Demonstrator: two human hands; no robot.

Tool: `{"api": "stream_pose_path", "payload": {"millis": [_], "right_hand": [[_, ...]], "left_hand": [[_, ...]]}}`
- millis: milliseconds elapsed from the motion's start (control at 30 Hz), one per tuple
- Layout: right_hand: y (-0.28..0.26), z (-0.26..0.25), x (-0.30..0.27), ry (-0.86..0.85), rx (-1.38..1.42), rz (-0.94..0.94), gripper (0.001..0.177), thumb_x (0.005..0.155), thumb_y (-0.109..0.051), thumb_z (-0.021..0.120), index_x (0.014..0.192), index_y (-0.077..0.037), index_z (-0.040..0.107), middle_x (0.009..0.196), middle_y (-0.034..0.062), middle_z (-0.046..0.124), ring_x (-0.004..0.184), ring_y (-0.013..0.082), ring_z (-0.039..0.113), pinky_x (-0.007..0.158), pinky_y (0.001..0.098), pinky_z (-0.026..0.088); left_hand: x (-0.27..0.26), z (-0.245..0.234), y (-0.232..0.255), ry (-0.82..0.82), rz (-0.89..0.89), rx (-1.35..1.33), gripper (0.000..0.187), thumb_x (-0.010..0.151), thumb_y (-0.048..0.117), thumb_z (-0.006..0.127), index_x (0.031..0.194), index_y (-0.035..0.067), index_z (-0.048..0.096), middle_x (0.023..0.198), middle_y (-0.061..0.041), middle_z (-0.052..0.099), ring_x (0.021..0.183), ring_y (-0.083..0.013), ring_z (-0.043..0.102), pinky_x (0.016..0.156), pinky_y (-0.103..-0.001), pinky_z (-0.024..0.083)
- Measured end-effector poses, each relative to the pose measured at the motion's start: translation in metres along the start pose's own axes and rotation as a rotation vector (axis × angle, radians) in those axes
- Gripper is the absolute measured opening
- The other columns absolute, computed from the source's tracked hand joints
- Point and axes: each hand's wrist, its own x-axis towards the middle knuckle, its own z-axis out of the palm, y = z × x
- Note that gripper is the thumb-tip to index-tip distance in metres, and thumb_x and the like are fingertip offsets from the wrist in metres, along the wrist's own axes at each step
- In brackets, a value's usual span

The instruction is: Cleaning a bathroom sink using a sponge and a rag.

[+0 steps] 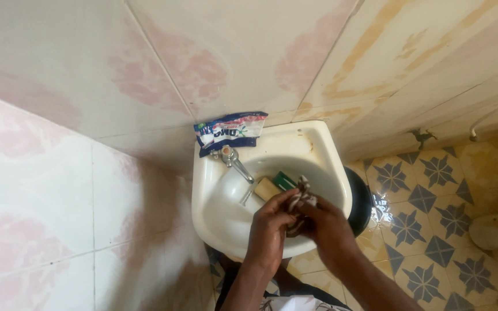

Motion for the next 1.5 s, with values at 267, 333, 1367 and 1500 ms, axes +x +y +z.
{"api": "stream_pose_path", "payload": {"millis": [267,333,1367,1500], "right_hand": [[-0.006,-0.023,0.025,0.316,0.214,0.021,0.031,0.097,-0.012,0.055,0.12,0.002,0.069,0.11,0.0163,0.074,0.094,0.0256,0.074,0.084,0.0379,0.061],[-0.016,-0.026,0.027,0.346,0.537,0.004,0.028,0.099,-0.011,0.056,0.12,0.005,0.066,0.111,0.021,0.071,0.096,0.0281,0.071,0.085,0.0397,0.061],[-0.046,0.025,0.08,0.62,-0.439,-0.45,0.056,0.088,-0.006,0.065,0.143,-0.006,0.053,0.131,0.0187,0.061,0.111,0.0287,0.067,0.097,0.0403,0.055],[-0.027,0.033,0.103,0.535,-0.556,-0.518,0.068,0.085,-0.013,0.073,0.148,-0.005,0.048,0.148,0.0245,0.046,0.122,0.0367,0.058,0.104,0.048,0.046]], "left_hand": [[0.002,-0.048,0.049,0.452,0.698,0.7,0.031,0.098,0.023,0.06,0.117,0.002,0.073,0.12,-0.012,0.075,0.112,-0.0254,0.072,0.1,-0.038,0.055],[0.002,-0.049,0.086,0.642,0.73,0.69,0.033,0.097,0.027,0.064,0.117,0.001,0.071,0.117,-0.013,0.073,0.109,-0.0259,0.07,0.097,-0.039,0.055],[0.029,-0.108,0.152,0.391,0.501,0.303,0.018,0.096,0.017,0.072,0.101,0.001,0.068,0.09,-0.004,0.07,0.078,-0.0101,0.064,0.066,-0.027,0.055],[-0.005,-0.097,0.16,0.471,0.461,0.339,0.02,0.094,0.017,0.071,0.108,0.003,0.07,0.095,-0.004,0.071,0.081,-0.0107,0.065,0.071,-0.027,0.056]]}}
